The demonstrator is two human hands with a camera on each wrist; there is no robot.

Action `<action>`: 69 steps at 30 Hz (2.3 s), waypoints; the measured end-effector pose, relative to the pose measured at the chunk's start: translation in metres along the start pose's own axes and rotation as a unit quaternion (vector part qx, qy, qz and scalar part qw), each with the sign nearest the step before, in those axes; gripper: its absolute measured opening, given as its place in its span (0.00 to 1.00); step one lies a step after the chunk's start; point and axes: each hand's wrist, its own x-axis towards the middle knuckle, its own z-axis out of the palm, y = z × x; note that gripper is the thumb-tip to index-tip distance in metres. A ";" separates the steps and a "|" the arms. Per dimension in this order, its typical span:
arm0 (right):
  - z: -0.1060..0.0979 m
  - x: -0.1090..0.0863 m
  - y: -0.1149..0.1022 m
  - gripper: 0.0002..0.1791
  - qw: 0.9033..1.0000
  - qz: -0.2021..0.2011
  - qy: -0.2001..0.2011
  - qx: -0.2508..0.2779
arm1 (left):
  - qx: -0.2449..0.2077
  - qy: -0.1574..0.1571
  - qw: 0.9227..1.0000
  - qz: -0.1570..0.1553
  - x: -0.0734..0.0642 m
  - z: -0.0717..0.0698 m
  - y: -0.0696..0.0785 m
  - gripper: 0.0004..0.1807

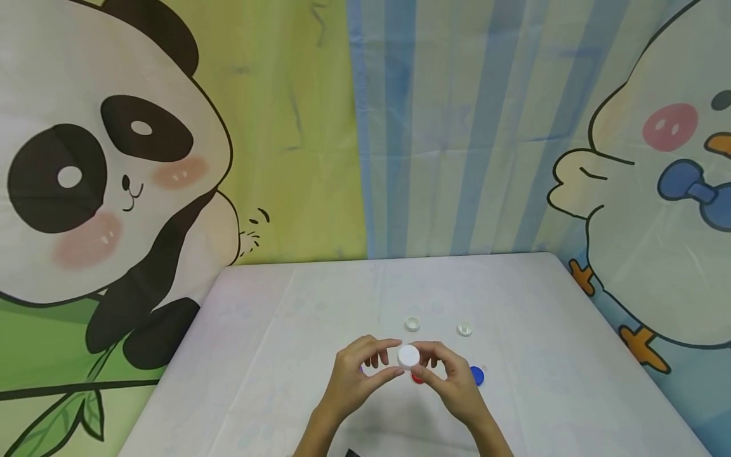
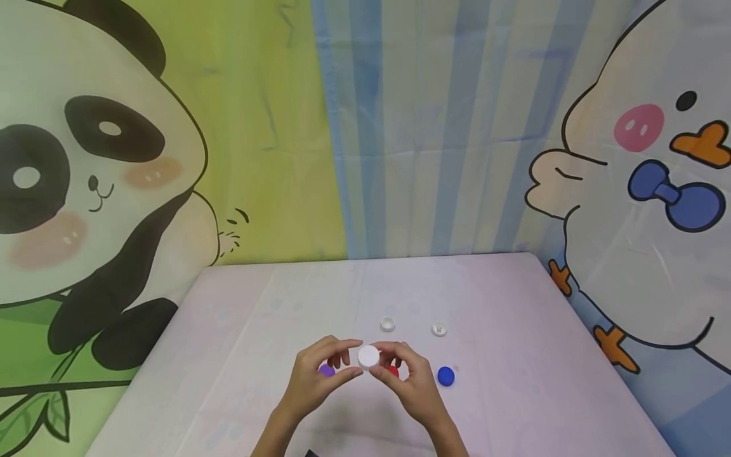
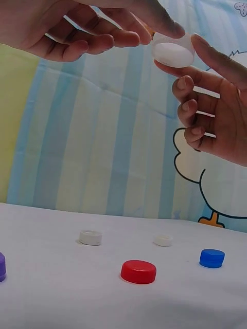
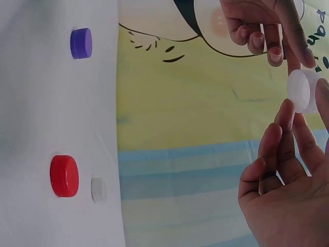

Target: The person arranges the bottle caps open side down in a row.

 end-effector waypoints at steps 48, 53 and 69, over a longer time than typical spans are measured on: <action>0.093 0.082 0.137 0.19 0.973 0.162 -0.063 -0.151 | 0.106 -0.069 0.968 -0.219 -0.011 -0.018 -0.178 0.14; 0.097 0.079 0.146 0.17 0.967 0.162 -0.079 -0.179 | 0.102 -0.093 0.963 -0.233 -0.020 -0.014 -0.185 0.14; 0.101 0.074 0.155 0.16 0.953 0.168 -0.088 -0.235 | 0.131 -0.114 0.951 -0.255 -0.025 -0.006 -0.186 0.14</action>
